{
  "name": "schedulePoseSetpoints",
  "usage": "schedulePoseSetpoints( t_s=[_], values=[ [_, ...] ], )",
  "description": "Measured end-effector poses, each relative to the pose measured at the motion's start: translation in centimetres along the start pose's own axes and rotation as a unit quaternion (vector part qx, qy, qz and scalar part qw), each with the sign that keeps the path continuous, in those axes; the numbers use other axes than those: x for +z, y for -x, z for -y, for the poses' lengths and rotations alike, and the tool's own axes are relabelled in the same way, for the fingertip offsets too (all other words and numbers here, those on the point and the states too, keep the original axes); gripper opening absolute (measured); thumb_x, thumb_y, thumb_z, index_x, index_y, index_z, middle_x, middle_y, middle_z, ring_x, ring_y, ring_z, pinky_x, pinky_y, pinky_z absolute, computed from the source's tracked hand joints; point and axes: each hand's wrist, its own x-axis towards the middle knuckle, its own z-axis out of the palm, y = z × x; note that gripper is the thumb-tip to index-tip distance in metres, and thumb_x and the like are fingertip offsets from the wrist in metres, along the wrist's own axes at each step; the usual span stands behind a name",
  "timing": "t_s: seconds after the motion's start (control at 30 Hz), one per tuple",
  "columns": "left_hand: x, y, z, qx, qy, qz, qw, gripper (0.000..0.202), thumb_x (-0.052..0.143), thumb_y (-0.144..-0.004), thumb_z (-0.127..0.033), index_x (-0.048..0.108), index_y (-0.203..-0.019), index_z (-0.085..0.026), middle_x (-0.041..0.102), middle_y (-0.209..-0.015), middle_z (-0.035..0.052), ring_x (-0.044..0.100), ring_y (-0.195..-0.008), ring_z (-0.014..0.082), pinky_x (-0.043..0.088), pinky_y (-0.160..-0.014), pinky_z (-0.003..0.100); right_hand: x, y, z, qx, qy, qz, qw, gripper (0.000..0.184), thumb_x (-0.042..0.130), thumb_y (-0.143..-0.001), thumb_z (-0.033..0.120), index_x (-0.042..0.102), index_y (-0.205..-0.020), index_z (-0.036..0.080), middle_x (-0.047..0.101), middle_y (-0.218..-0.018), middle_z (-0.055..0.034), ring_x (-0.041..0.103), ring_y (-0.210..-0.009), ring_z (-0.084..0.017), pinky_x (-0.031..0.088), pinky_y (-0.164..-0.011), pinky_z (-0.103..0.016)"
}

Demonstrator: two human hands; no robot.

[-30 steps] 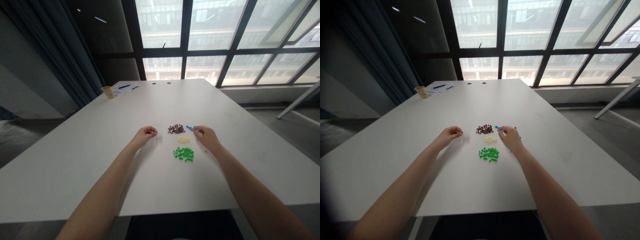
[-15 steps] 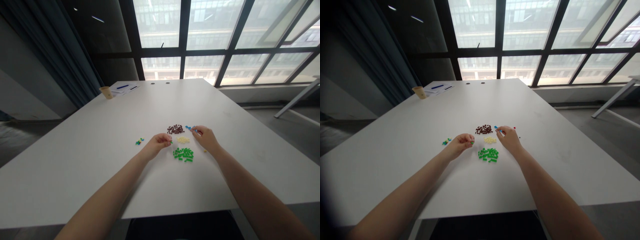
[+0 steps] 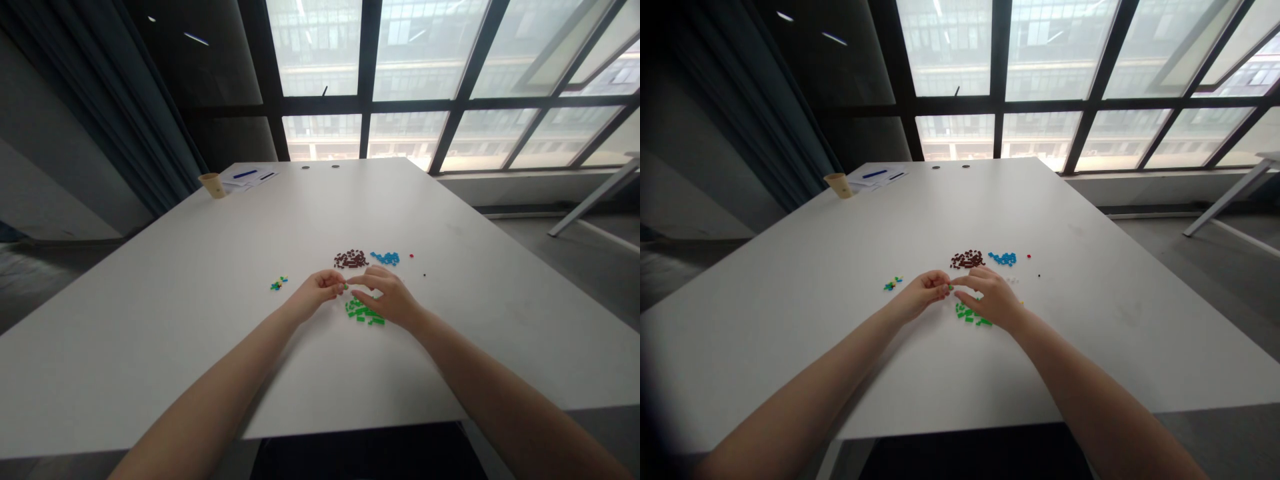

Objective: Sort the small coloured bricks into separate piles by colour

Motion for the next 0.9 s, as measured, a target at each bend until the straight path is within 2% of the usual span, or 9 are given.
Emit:
schedulePoseSetpoints(
  t_s=[0.27, 0.4, 0.5, 0.67, 0.8, 0.9],
  values=[
    [0.4, 0.0, 0.0, 0.007, -0.039, 0.016, 0.999, 0.029, 0.074, -0.058, -0.031, 0.057, -0.075, -0.014, 0.053, -0.057, -0.0045, 0.045, -0.056, 0.0056, 0.031, -0.055, 0.019, 0.9, 0.2, -0.2, 0.011, -0.004, 0.020, 1.000, 0.010, 0.055, -0.079, 0.022, 0.064, -0.083, 0.019, 0.053, -0.068, -0.0017, 0.049, -0.069, -0.013, 0.039, -0.065, -0.025],
    [0.4, 0.1, -0.4, 0.001, -0.085, 0.006, 0.996, 0.030, 0.071, -0.061, -0.034, 0.056, -0.078, -0.015, 0.060, -0.070, -0.0002, 0.049, -0.061, 0.0074, 0.035, -0.059, 0.021, 0.2, 0.1, -0.7, 0.053, 0.009, 0.032, 0.998, 0.011, 0.055, -0.078, 0.021, 0.065, -0.082, 0.019, 0.055, -0.068, -0.0017, 0.049, -0.068, -0.012, 0.038, -0.065, -0.024],
    [-0.3, 0.2, -0.9, -0.011, -0.136, -0.014, 0.991, 0.032, 0.066, -0.065, -0.038, 0.056, -0.084, -0.016, 0.064, -0.083, 0.0036, 0.053, -0.067, 0.0099, 0.038, -0.062, 0.023, -1.0, 0.2, -1.5, 0.131, 0.033, 0.089, 0.987, 0.011, 0.056, -0.075, 0.021, 0.067, -0.078, 0.020, 0.056, -0.066, -0.0008, 0.048, -0.062, -0.011, 0.036, -0.061, -0.024],
    [-2.7, 0.2, -1.9, -0.023, -0.208, -0.083, 0.974, 0.031, 0.062, -0.067, -0.040, 0.056, -0.086, -0.017, 0.064, -0.086, 0.0048, 0.054, -0.070, 0.0112, 0.038, -0.061, 0.023, -3.1, 0.7, -3.0, 0.240, 0.046, 0.230, 0.942, 0.014, 0.057, -0.071, 0.024, 0.070, -0.073, 0.021, 0.056, -0.063, -0.0008, 0.047, -0.056, -0.011, 0.033, -0.054, -0.023],
    [-4.3, 0.0, -2.2, -0.015, -0.228, -0.128, 0.965, 0.031, 0.060, -0.068, -0.041, 0.056, -0.088, -0.017, 0.064, -0.089, 0.0050, 0.055, -0.073, 0.0114, 0.038, -0.063, 0.023, -3.8, 1.1, -3.8, 0.270, 0.058, 0.296, 0.915, 0.014, 0.058, -0.068, 0.023, 0.071, -0.073, 0.021, 0.055, -0.065, -0.0009, 0.045, -0.054, -0.010, 0.031, -0.052, -0.022],
    [-4.7, -0.1, -2.1, -0.015, -0.232, -0.141, 0.962, 0.033, 0.061, -0.067, -0.043, 0.056, -0.088, -0.018, 0.064, -0.090, 0.0054, 0.056, -0.073, 0.0117, 0.039, -0.063, 0.023, -3.9, 1.1, -3.7, 0.279, 0.062, 0.326, 0.901, 0.013, 0.060, -0.066, 0.025, 0.070, -0.073, 0.020, 0.055, -0.067, -0.0013, 0.044, -0.054, -0.010, 0.030, -0.052, -0.022]
  ],
)
